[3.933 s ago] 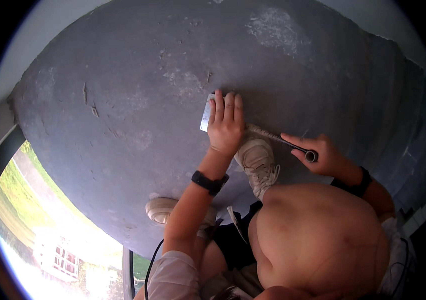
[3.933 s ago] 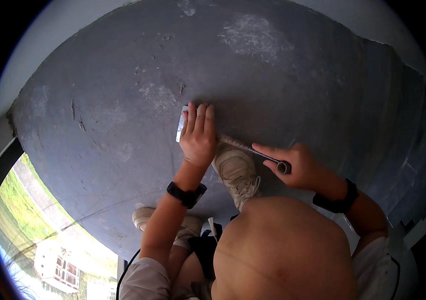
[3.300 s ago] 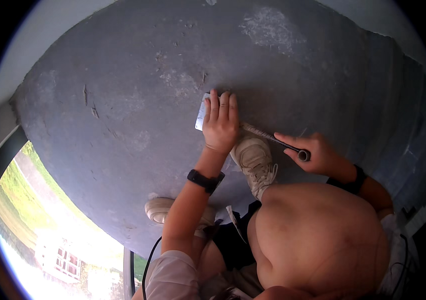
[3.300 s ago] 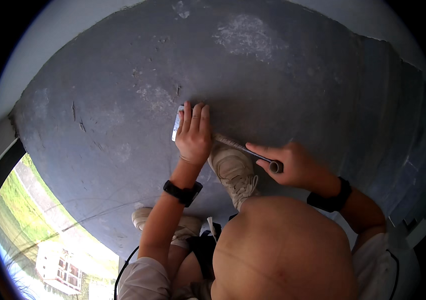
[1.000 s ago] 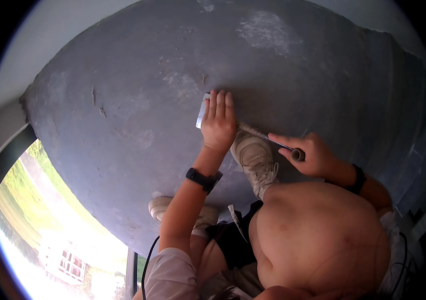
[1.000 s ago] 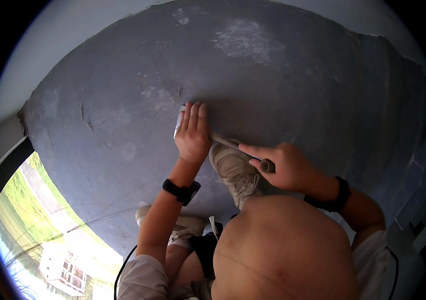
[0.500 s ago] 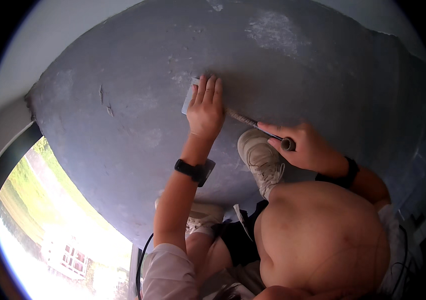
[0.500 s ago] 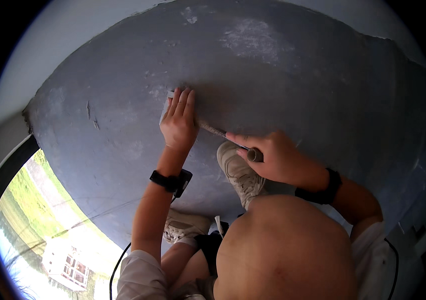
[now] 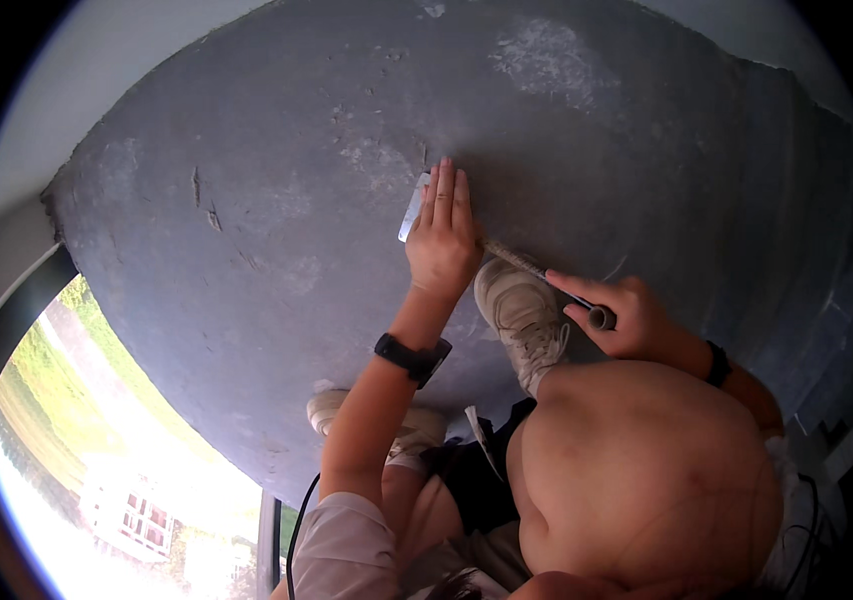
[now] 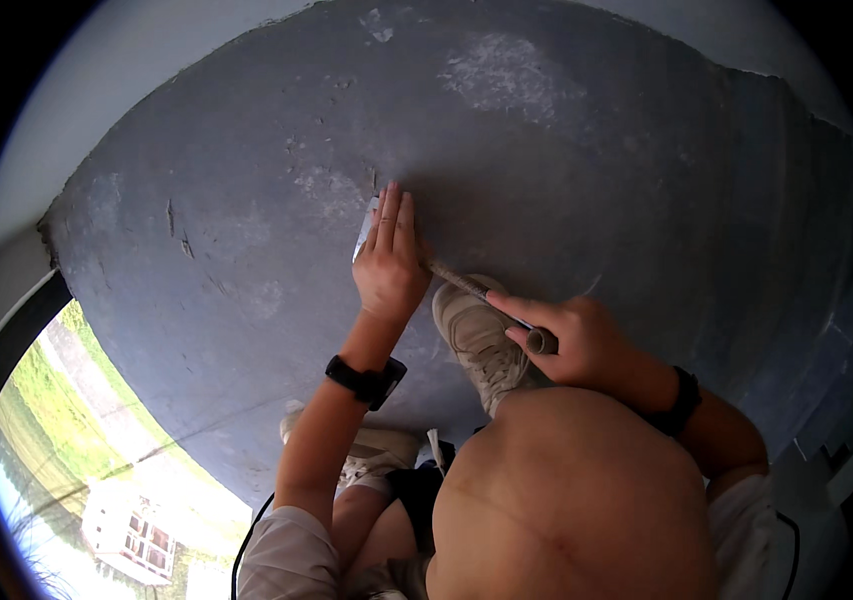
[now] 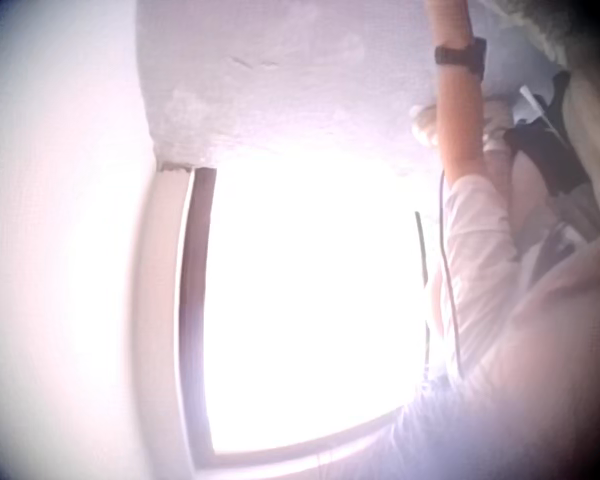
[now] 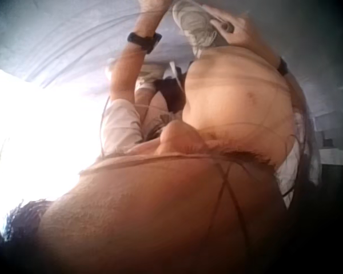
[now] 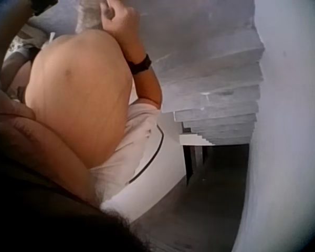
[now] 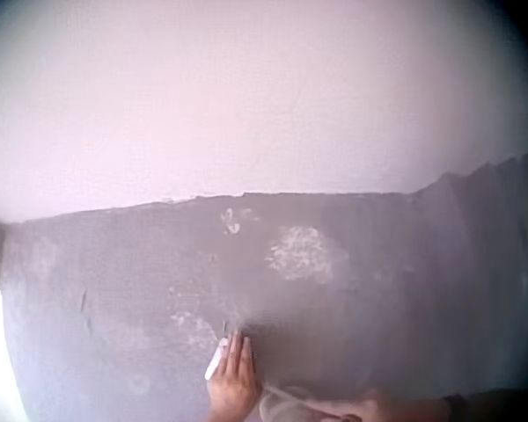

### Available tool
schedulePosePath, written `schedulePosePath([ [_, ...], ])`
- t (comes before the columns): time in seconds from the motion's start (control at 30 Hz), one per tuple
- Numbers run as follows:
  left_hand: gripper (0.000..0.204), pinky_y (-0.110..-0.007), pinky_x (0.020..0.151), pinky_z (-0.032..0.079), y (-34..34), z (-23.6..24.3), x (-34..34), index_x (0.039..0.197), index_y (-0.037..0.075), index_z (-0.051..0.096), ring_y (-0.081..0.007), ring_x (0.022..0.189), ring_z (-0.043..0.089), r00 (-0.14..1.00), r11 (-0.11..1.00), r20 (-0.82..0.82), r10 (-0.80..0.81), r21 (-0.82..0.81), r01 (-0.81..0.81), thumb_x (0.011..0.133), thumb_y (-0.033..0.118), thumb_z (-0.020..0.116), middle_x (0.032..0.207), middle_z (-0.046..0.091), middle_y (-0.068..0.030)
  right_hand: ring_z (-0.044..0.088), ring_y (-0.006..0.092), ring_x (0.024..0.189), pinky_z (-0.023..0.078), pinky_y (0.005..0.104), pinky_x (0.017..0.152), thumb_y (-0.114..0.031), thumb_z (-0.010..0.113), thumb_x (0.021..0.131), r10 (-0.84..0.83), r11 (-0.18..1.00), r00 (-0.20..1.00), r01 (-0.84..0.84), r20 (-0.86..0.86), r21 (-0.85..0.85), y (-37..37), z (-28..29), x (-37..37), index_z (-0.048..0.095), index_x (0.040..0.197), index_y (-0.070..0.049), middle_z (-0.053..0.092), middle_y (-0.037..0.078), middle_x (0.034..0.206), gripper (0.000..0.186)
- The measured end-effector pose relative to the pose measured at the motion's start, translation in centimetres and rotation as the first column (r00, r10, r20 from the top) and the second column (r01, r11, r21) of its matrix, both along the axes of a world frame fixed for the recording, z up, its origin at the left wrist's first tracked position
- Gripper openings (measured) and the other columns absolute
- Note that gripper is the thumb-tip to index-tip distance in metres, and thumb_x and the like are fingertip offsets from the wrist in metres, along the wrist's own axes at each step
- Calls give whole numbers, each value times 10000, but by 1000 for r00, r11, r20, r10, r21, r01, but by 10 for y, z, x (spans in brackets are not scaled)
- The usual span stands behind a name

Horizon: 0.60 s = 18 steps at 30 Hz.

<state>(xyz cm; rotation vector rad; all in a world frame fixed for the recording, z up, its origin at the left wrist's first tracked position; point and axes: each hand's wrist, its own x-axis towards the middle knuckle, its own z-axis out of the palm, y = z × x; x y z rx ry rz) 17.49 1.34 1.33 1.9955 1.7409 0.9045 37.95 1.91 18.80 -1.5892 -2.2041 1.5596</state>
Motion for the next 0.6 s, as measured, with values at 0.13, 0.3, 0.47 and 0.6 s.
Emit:
schedulePosePath([
  [0.13, 494, -477, 1040, 529, -6, -3, 0, 1283, -63, 616, -382, 1256, 613, 999, 1000, -54, -1, -22, 0, 791, -16, 616, 1364, 611, -235, 540, 282, 473, 447, 360, 492, -70, 723, 887, -2, 1000, 1000, 1, -28, -24, 4, 2, -3, 669, 1310, -105, 647, 171, 698, 428],
  [0.3, 467, -482, 1045, 524, -10, -6, 2, 1286, -61, 616, -390, 1256, 612, 996, 1000, -85, -16, -8, 16, 825, 10, 598, 1344, 624, -234, 515, 269, 460, 440, 346, 487, -63, 728, 876, 7, 1000, 1000, -7, 3, -8, 1, 1, 0, 674, 1305, -113, 620, 162, 659, 435],
  [0.47, 456, -495, 1042, 522, -9, -9, 3, 1289, -68, 613, -399, 1255, 612, 991, 1000, -130, -23, 17, 25, 843, 24, 580, 1308, 643, -236, 501, 257, 447, 427, 347, 485, -62, 713, 884, 32, 999, 998, -29, 63, -45, 7, 7, -5, 676, 1307, -121, 596, 164, 634, 429],
  [0.6, 459, -500, 1042, 521, -8, -11, 2, 1292, -76, 607, -408, 1255, 610, 985, 999, -167, -34, 19, 38, 845, 27, 578, 1297, 648, -238, 488, 262, 442, 419, 355, 482, -55, 694, 889, 10, 993, 996, 0, 88, -121, 14, 11, -9, 675, 1311, -122, 581, 170, 623, 427],
])
